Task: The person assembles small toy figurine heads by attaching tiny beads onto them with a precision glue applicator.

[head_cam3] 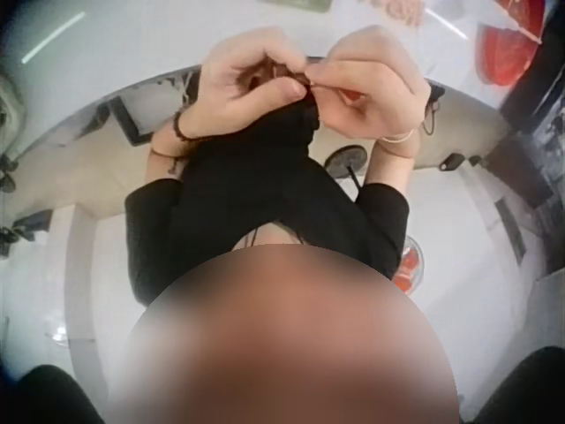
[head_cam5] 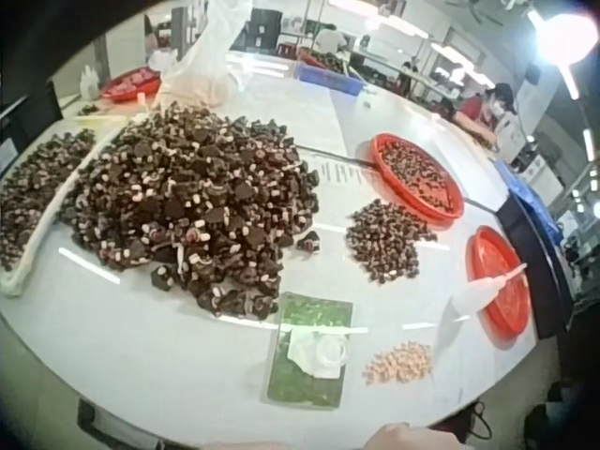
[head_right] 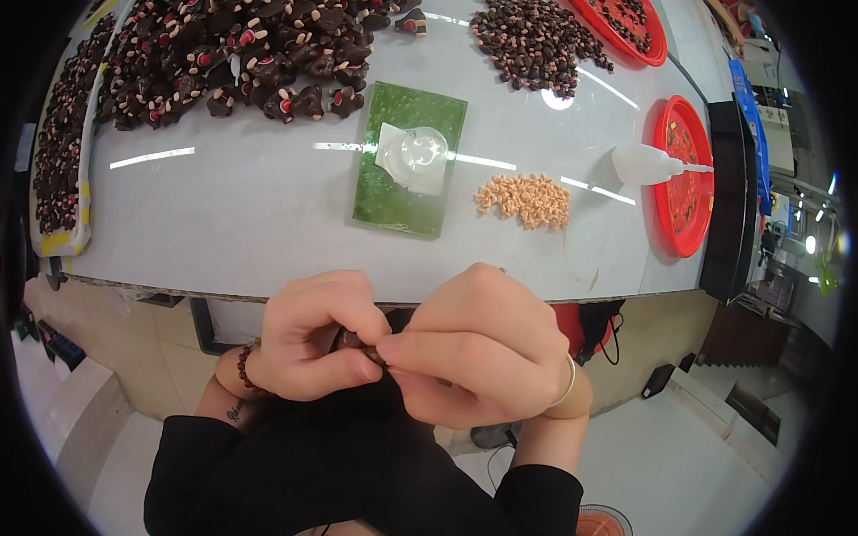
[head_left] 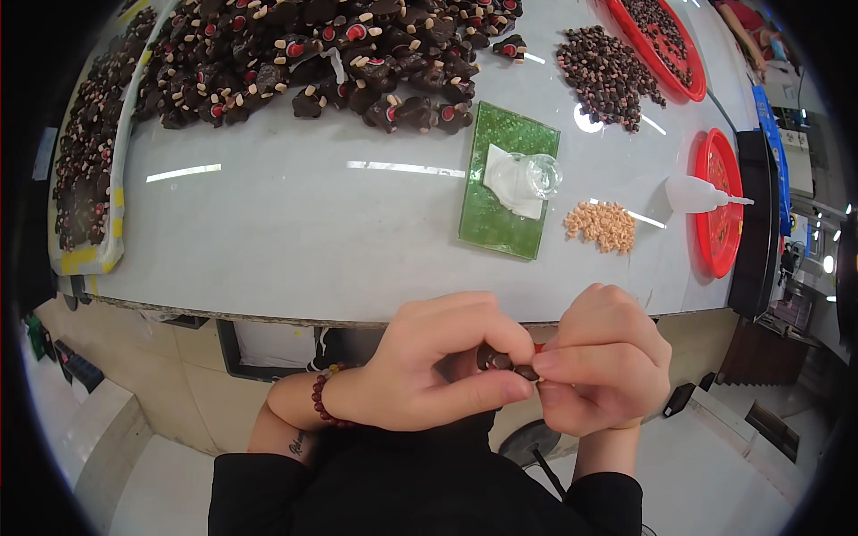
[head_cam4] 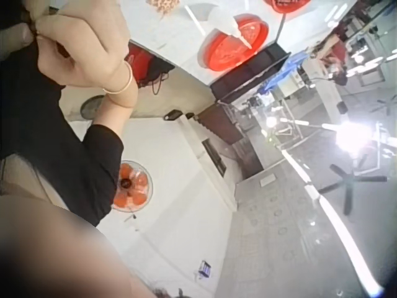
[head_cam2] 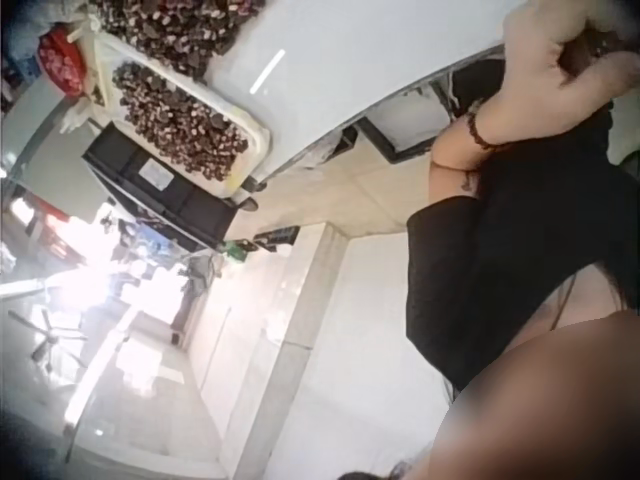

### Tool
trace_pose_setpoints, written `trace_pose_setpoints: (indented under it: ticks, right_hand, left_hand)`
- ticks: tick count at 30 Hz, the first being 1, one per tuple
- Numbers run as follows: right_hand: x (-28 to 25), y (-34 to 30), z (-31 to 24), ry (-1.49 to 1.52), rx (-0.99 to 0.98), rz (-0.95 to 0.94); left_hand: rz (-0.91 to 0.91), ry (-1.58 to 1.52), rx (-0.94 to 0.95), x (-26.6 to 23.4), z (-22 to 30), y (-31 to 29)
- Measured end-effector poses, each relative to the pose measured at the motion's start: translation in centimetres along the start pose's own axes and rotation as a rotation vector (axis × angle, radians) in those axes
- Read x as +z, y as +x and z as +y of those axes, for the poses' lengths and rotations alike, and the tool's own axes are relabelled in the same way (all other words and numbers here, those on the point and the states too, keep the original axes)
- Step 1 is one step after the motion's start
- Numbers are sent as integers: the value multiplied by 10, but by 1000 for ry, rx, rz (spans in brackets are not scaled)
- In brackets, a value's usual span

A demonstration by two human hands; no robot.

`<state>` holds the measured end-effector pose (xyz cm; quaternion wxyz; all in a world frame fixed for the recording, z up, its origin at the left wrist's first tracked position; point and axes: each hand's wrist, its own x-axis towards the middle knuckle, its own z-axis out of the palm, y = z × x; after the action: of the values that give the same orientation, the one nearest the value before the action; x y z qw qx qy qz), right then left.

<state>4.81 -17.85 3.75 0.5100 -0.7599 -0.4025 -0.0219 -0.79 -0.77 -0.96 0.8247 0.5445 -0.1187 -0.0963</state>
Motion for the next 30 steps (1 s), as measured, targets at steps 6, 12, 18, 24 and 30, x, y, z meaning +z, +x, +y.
trace_pose_setpoints:
  ticks: [6, 12, 18, 24, 30]
  right_hand:
    - [-4, 3, -7, -84, 78, -11]
    - [-5, 0, -9, -187, 102, -31]
    - [-10, 5, -4, -212, 111, 25]
    - [-19, 13, 43, -215, 214, 262]
    - [-7, 19, 54, -215, 288, 194]
  left_hand:
    - [144, 407, 365, 3, -4, 2]
    - [170, 615, 430, 0, -2, 3]
    - [128, 466, 339, -3, 7, 3]
    - [128, 43, 61, -7, 10, -4]
    - [158, -157, -10, -7, 13, -7]
